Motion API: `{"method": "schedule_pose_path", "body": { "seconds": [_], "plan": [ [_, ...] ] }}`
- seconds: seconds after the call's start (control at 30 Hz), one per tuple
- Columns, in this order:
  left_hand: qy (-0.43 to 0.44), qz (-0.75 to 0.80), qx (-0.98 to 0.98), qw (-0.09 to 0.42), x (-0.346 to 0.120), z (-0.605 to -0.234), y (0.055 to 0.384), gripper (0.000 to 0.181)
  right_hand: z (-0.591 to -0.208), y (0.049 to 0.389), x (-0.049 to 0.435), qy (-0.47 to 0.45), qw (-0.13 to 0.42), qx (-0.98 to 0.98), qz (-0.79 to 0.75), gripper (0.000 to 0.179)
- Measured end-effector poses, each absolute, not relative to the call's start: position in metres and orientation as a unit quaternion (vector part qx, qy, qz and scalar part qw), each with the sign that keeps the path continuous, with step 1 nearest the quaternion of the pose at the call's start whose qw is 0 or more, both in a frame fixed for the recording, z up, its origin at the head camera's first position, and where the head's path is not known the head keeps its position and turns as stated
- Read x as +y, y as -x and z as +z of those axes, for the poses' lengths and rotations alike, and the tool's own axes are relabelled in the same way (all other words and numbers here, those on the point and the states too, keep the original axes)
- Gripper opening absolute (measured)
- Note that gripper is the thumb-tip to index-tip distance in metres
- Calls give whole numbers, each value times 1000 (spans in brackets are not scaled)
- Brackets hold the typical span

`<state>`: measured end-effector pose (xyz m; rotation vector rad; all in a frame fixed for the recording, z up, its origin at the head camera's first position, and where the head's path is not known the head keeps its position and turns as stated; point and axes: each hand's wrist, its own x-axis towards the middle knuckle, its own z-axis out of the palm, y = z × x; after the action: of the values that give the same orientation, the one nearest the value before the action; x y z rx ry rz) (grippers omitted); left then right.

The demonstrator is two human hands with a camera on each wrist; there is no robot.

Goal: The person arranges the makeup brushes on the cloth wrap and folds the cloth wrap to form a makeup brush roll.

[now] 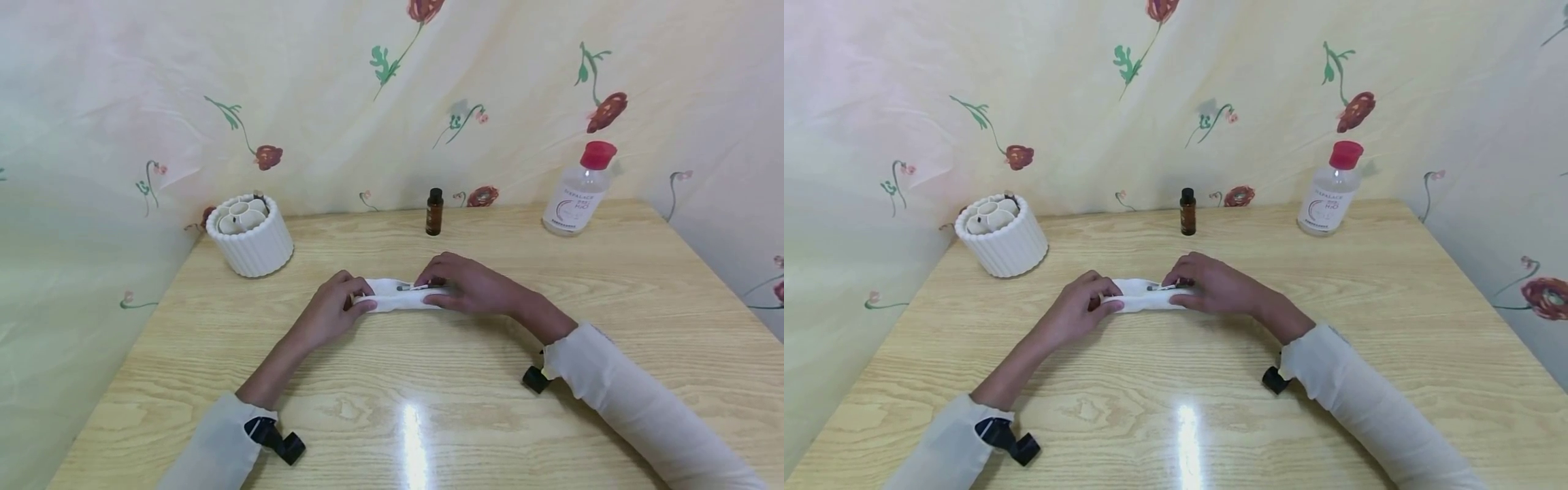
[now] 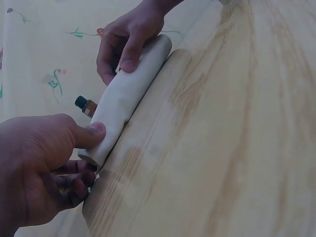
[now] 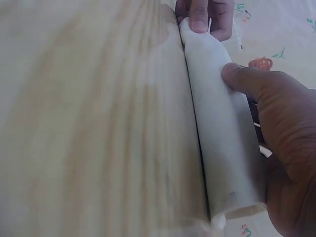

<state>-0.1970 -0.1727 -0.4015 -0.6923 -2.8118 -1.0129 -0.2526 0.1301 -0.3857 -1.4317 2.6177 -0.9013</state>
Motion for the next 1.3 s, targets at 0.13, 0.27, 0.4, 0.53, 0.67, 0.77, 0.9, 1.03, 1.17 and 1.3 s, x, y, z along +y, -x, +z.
{"method": "schedule_pose_path", "body": {
  "seconds": [0.13, 0.27, 0.4, 0.53, 0.67, 0.77, 0.9, 1.03, 1.17, 1.3],
  "plan": [
    [232, -330, -914, 36, -173, -400, 196, 7, -385, 248, 138, 441, 26, 853, -279, 35],
    [250, -314, -915, 38, -174, -398, 194, 8, -382, 243, 152, 405, 27, 877, -258, 44],
    [265, -282, -921, 38, -177, -394, 192, 10, -378, 239, 166, 362, 56, 903, -226, 54],
    [285, -252, -924, 37, -179, -389, 190, 12, -376, 234, 173, 348, 84, 906, -225, 59],
    [304, -241, -921, 21, -180, -385, 188, 14, -376, 231, 175, 351, 82, 903, -233, 59],
    [316, -233, -920, 9, -180, -385, 187, 14, -375, 229, 175, 342, 80, 905, -239, 57],
    [326, -227, -918, 13, -180, -385, 188, 15, -374, 224, 172, 328, 75, 908, -249, 53],
    [338, -236, -910, 33, -177, -385, 188, 16, -373, 219, 170, 337, 44, 913, -226, 50],
    [349, -236, -906, 42, -175, -385, 187, 23, -373, 216, 169, 360, -3, 912, -194, 48],
    [346, -225, -910, 43, -174, -385, 186, 38, -373, 215, 170, 389, -37, 902, -183, 46]
  ]
}}
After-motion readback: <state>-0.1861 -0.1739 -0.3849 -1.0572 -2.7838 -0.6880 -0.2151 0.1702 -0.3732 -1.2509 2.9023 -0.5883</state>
